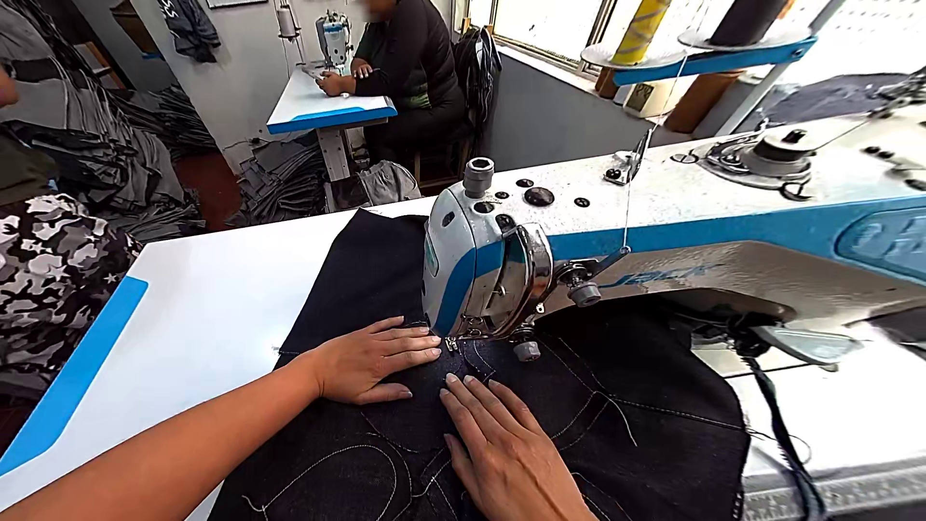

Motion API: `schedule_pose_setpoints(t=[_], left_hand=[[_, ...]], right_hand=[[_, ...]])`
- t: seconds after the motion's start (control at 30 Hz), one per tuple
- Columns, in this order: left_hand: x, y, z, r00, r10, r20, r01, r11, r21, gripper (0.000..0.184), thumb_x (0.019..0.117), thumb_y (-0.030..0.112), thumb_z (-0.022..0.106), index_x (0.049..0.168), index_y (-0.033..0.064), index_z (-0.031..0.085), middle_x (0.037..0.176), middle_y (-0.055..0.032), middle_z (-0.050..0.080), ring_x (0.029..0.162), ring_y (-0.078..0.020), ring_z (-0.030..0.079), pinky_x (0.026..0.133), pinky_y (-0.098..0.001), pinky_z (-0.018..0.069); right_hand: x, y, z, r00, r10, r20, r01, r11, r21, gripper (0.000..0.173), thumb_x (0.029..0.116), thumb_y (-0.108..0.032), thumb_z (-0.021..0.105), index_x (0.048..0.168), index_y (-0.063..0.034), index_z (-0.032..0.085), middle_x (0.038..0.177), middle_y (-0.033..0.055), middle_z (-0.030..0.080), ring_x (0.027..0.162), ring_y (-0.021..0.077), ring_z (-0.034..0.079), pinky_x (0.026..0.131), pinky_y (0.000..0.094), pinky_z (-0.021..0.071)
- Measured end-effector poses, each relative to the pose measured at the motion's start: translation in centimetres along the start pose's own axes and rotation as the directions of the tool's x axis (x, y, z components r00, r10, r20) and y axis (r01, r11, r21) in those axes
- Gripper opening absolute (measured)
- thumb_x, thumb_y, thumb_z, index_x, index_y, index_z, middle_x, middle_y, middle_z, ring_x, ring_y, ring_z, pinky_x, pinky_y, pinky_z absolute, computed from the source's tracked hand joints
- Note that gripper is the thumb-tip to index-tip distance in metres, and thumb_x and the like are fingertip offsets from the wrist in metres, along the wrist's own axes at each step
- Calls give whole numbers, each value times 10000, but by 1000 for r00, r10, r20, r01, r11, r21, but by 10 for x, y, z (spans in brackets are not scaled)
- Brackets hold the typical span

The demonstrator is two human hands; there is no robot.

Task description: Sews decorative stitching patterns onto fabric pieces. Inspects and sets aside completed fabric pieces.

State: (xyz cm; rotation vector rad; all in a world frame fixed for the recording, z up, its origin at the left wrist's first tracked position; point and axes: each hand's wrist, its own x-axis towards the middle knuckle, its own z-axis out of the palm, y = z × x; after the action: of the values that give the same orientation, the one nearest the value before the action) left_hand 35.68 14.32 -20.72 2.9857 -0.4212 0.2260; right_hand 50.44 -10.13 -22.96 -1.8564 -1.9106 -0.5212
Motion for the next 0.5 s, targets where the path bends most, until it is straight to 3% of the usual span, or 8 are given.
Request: schedule_pose_setpoints(t=[0.13, 0.2, 0.27, 0.33, 0.5], left_hand=[[0, -2, 0, 1000, 12, -12, -13, 1000, -24, 604, 1080, 478, 323, 1537, 107, 458, 1594, -52, 454, 1519, -184, 345, 1268, -457, 213], [-1, -2, 0, 1000, 6, -7, -6, 999, -32, 600, 1078, 472, 336, 1536, 104, 461, 1597, -54, 450, 1522, -188, 340, 1269, -462, 207], [-1, -1, 0, 1000, 3, -3, -3, 1000, -25, 599, 1077, 471, 336, 1536, 107, 461, 1600, -51, 446, 1523, -185, 337, 1269, -460, 203], [-1, -1, 0, 1000, 1, 4, -1, 1000, -11, 604, 1076, 477, 333, 1541, 112, 459, 1603, -42, 444, 1527, -177, 330, 1273, -459, 198], [-1, -1, 1, 1000, 4, 2, -4, 1000, -22, 599, 1075, 478, 340, 1538, 120, 467, 1604, -39, 444, 1529, -176, 325, 1275, -461, 191]], right_hand=[[9, 0, -7, 1000, 3, 25, -4, 1000, 16, 443, 1024, -376, 440, 1190, -90, 734, 1276, 56, 729, 1174, 225, 698, 1014, 411, 520], [22, 6, -12, 999, 11, 30, -13, 998, 54, 406, 1021, -361, 476, 1125, -80, 749, 1149, 71, 763, 1041, 235, 737, 881, 416, 572], [32, 15, -8, 999, 11, 45, -13, 999, 38, 369, 998, -309, 507, 1074, -58, 766, 981, 93, 736, 896, 263, 710, 750, 407, 551], [36, 19, -2, 998, 19, 62, -18, 1000, -15, 358, 976, -287, 524, 1056, -42, 773, 939, 107, 706, 856, 274, 689, 732, 406, 536], [33, 17, 3, 1000, -16, 15, 17, 998, -64, 341, 981, -256, 512, 1080, -67, 778, 979, 97, 713, 856, 263, 681, 710, 388, 509]])
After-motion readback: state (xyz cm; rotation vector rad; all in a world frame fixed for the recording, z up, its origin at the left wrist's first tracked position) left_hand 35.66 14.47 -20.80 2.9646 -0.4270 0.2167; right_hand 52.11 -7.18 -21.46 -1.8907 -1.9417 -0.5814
